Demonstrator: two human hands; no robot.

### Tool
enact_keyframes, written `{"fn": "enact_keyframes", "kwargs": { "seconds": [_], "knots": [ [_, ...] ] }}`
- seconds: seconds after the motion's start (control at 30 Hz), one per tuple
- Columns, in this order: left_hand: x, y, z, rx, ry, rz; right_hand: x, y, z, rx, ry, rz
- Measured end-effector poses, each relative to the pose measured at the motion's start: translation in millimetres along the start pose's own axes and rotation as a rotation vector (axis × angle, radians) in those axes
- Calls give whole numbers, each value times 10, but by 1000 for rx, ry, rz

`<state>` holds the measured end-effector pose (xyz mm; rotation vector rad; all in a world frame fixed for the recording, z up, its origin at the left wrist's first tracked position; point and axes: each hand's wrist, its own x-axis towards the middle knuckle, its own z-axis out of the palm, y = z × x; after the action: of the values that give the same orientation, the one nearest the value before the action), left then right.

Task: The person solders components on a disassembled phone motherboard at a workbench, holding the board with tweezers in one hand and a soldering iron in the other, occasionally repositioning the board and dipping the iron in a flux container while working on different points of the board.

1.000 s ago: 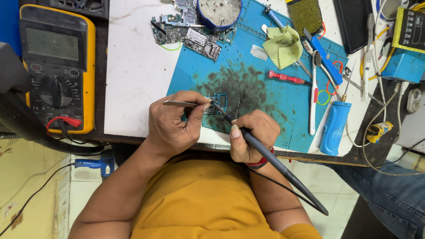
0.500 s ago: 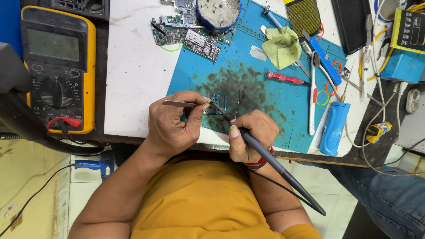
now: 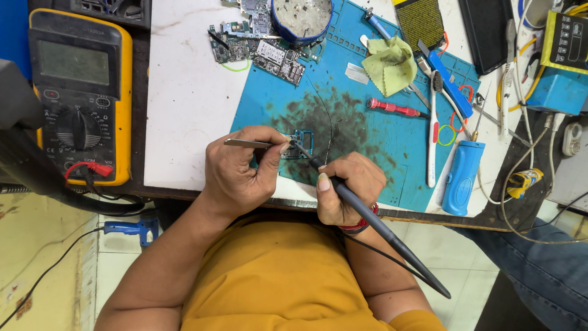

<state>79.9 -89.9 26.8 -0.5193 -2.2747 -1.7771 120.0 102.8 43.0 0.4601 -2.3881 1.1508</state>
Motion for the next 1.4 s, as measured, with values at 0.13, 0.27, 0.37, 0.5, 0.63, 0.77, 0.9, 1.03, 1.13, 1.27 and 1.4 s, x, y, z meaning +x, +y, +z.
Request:
{"fn": "enact_keyframes", "kwargs": {
  "seconds": [0.13,0.27,0.37,0.5,0.63,0.77,0.9,1.03,1.13,1.27,1.4],
  "knots": [
    [-4,-4,2,-5,0,-5,-25,12,-5,13,4,7],
    [-10,-9,1,-16,-1,-11,-101,11,-18,10,60,56],
    [-20,-14,-3,-51,15,-15,-130,43,28,50,156,91],
    [-34,-26,8,-86,43,-2,-89,50,91,97,225,199],
    [-39,-25,15,-69,82,-89,57,-16,69,-72,61,142],
    [-36,-5,17,-18,104,-59,207,-122,26,-257,-181,41],
    [-37,7,20,-8,118,-96,268,-169,53,-308,-239,30],
    [-47,7,26,-23,133,-135,211,-146,70,-335,-172,28],
    [-56,5,31,-45,149,-116,122,-72,85,-302,-102,25],
    [-45,-22,22,-123,118,-64,-29,13,115,-39,57,102],
    [-48,-18,4,-117,59,-33,-106,66,95,116,147,213]
  ]
}}
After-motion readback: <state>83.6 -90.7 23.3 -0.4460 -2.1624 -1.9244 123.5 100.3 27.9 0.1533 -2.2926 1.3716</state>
